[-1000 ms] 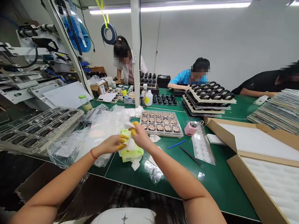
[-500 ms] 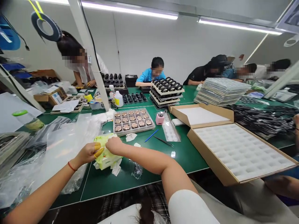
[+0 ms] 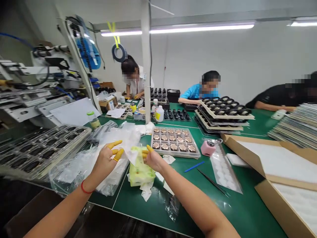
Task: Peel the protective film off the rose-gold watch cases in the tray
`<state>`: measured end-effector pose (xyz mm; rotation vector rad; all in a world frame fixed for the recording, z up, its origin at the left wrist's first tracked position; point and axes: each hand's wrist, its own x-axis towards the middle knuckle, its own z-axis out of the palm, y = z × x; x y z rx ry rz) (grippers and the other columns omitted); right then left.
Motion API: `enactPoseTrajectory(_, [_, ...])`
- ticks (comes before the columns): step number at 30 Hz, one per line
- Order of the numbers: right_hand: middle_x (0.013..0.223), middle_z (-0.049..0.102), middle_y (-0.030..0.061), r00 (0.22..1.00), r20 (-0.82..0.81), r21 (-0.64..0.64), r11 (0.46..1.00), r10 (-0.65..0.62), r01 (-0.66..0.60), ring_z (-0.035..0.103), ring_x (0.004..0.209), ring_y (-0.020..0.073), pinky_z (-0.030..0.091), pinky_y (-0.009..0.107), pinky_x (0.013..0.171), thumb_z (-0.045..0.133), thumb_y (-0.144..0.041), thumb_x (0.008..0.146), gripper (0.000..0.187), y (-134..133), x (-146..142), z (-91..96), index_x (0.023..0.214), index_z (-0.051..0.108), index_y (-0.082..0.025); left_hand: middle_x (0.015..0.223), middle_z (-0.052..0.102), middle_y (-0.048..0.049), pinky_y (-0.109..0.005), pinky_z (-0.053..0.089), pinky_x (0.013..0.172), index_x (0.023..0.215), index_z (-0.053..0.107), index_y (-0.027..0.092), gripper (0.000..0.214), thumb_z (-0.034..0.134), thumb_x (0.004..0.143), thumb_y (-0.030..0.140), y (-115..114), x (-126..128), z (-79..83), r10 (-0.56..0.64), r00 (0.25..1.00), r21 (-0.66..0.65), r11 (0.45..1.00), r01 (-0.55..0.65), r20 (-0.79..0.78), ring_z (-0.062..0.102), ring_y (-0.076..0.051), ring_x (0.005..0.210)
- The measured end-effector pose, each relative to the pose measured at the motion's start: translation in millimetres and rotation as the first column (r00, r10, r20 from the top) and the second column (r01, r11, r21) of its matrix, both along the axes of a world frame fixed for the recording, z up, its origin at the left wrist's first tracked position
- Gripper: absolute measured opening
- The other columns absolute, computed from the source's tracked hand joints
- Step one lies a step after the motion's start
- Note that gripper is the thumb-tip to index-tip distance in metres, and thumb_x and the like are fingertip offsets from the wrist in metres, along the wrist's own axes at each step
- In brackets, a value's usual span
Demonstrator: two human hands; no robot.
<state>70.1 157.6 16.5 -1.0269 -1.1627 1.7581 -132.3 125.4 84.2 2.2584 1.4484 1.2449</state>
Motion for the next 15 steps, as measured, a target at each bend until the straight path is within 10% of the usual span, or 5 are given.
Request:
enactPoseTrajectory(7, [0.093, 0.066, 0.0095, 0.851, 0.374, 0.35, 0.906, -0.369, 0.239, 0.062, 0.075, 0.022, 0.05, 0.036, 0.067, 0.048, -0.031, 0.08, 0.053, 83, 13, 59.2, 0.131, 0.04, -0.018, 0.074, 0.05, -0.001, -0.021, 0.037, 0.048, 0.051, 0.044, 0.018, 0.032, 0.053, 0.08, 0.027, -21, -37, 56.7, 0.098, 0.979, 0.057, 0.992, -0.11, 0.177, 0.042, -0.009, 0.055])
enactPoseTrajectory(11, [0.116, 0.059, 0.0137, 0.735, 0.404, 0.565, 0.78, -0.545, 0.268, 0.056, 0.099, 0.025, 0.044, 0.038, 0.086, 0.046, -0.023, 0.078, 0.052, 169, 1, 89.8, 0.13, 0.044, -0.014, 0.055, 0.037, 0.0038, -0.021, 0.032, 0.046, 0.051, 0.037, 0.019, 0.031, 0.053, 0.077, 0.027, -14, -56, 35.4, 0.081, 0.918, -0.11, 0.993, -0.041, 0.389, 0.037, -0.009, 0.051])
enactPoseTrajectory(15, [0.114, 0.061, 0.0186, 0.699, 0.48, 0.617, 0.77, -0.531, 0.161, 0.055, 0.101, 0.0271, 0.04, 0.038, 0.091, 0.049, -0.017, 0.075, 0.044, 223, -23, 96.1, 0.117, 0.057, -0.007, 0.051, 0.037, 0.0042, -0.023, 0.033, 0.047, 0.048, 0.038, 0.019, 0.032, 0.053, 0.074, 0.029, -5, -69, 7.7, 0.162, 0.884, -0.231, 0.971, -0.063, 0.438, 0.037, -0.01, 0.049])
